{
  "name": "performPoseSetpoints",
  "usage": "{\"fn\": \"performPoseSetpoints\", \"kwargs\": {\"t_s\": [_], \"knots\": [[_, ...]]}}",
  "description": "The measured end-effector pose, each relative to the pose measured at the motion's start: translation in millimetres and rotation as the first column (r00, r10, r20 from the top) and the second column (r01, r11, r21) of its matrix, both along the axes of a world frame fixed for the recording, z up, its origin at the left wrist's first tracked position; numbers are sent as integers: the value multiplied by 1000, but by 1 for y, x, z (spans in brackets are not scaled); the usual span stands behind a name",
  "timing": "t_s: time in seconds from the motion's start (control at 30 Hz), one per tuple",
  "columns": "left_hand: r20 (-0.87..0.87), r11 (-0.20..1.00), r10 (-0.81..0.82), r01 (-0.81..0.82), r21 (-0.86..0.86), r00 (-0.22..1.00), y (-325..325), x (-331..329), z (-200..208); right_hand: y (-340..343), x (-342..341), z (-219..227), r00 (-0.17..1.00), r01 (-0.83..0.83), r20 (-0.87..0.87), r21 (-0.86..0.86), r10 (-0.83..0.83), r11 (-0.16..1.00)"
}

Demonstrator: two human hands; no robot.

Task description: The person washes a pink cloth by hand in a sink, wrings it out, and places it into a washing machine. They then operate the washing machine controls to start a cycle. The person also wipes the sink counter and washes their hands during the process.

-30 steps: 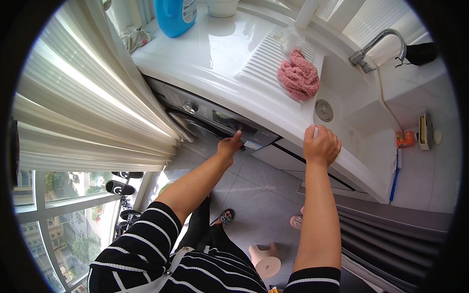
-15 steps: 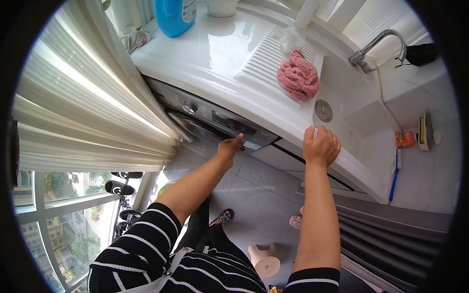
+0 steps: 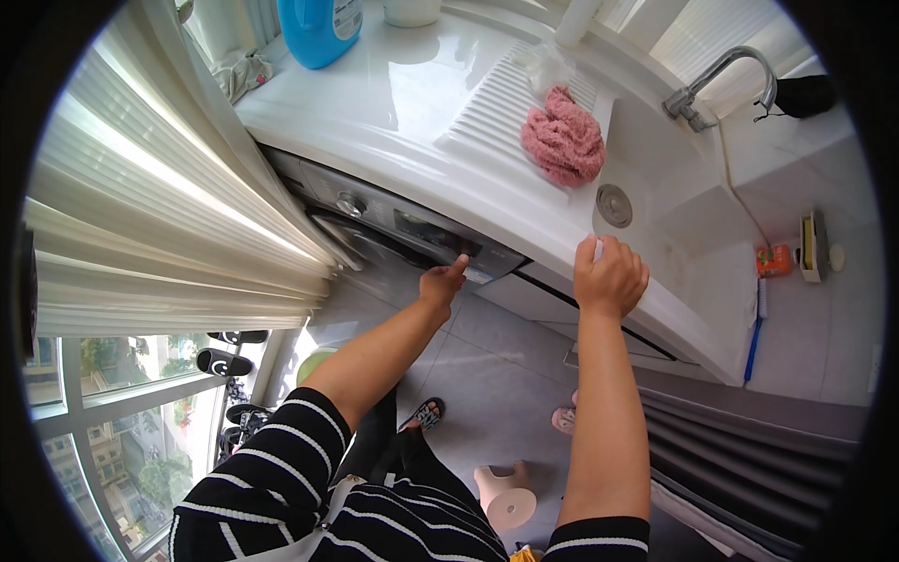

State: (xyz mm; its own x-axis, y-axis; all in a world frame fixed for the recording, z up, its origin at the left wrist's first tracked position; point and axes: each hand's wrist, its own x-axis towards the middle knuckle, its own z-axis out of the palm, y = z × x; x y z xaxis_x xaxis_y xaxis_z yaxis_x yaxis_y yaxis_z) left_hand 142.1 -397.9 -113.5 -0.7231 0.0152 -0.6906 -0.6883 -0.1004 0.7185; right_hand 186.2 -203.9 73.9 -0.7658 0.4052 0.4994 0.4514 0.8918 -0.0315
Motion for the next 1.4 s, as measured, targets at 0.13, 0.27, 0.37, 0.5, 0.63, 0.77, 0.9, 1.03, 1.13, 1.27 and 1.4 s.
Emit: {"fn": "performPoseSetpoints", "kwargs": {"t_s": [0.13, 0.27, 0.37, 0.5, 0.63, 0.77, 0.9, 1.03, 1.13, 1.27, 1.4], "knots": [[-43, 999, -31, 30, -20, 999, -4, 4, 8, 0, -1, 3, 1000, 9, 11, -3, -9, 1000], [-74, 991, -133, 134, 16, 988, -13, 21, 19, -2, 0, 6, 999, 43, 28, -30, -42, 999], [-66, 976, -209, 212, 43, 976, -21, 35, 38, -3, 1, 8, 997, 65, 47, -55, -63, 996], [-88, 952, -300, 305, 38, 950, -32, 52, 60, -4, 2, 10, 996, 73, 55, -96, -68, 993], [-109, 950, -300, 308, 60, 948, -44, 64, 74, -5, 4, 12, 997, 67, 33, -102, -64, 993], [-118, 964, -257, 263, 42, 959, -59, 71, 78, -6, 3, 14, 997, 74, 42, -118, -69, 990], [-122, 967, -251, 254, 7, 960, -71, 70, 83, -5, 3, 15, 998, 63, 17, -115, -62, 991], [-64, 945, -327, 326, -29, 943, -71, 62, 100, -3, 6, 17, 998, 62, 37, -111, -59, 992], [-9, 912, -410, 410, -8, 912, -58, 53, 112, -4, 5, 16, 998, 51, 43, -110, -46, 993], [-2, 880, -467, 465, 100, 884, -32, 42, 129, -4, 6, 18, 996, 42, 89, -130, -30, 991], [9, 836, -532, 523, 169, 847, -24, 27, 122, -1, 6, 17, 993, 37, 117, -137, -21, 990]]}}
